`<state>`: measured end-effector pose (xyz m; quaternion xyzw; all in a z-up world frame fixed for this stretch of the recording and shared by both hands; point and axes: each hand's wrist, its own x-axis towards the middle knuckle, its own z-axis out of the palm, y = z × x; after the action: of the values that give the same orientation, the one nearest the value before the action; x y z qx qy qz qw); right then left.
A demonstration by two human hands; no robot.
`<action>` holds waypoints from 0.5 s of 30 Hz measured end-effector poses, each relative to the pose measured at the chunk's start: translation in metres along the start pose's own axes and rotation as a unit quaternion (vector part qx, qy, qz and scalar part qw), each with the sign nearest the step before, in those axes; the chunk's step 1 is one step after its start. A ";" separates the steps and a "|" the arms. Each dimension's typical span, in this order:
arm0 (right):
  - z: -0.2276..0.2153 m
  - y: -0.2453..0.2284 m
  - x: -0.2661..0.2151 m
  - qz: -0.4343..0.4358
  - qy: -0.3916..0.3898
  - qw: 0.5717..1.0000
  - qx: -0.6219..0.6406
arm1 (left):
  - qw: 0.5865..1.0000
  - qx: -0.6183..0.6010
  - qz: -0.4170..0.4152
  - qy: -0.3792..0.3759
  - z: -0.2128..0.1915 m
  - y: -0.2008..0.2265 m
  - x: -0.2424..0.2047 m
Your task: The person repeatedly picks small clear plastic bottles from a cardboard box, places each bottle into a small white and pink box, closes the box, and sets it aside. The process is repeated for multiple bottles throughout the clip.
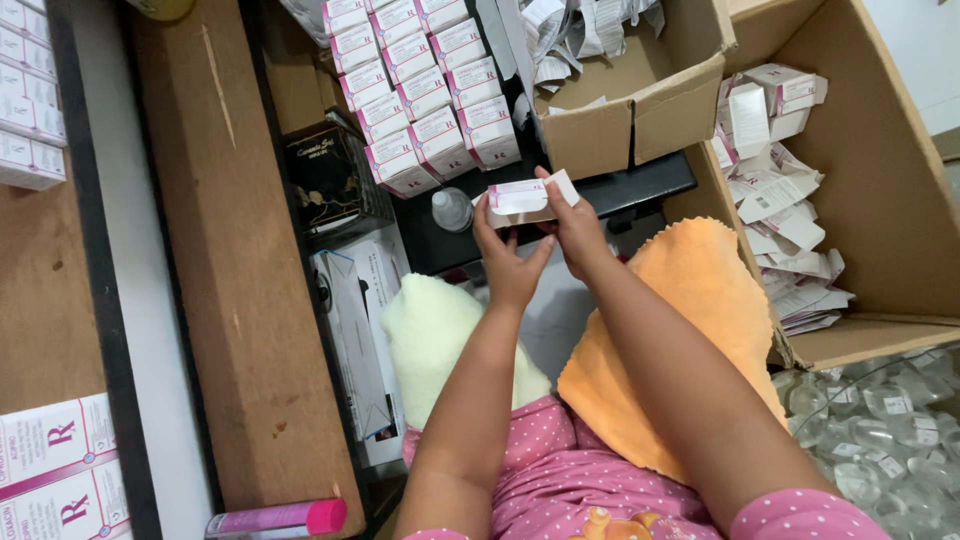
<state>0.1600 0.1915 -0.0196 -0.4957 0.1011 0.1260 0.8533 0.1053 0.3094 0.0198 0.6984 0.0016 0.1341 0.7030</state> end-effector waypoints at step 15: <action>0.016 -0.014 -0.018 -0.201 0.156 0.965 -0.058 | 0.996 -0.005 -0.035 0.077 -0.011 -0.006 0.010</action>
<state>0.1481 0.1968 0.0056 -0.5682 0.1237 -0.1216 0.8044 0.1142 0.3225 0.0158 0.6819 0.0795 0.1623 0.7087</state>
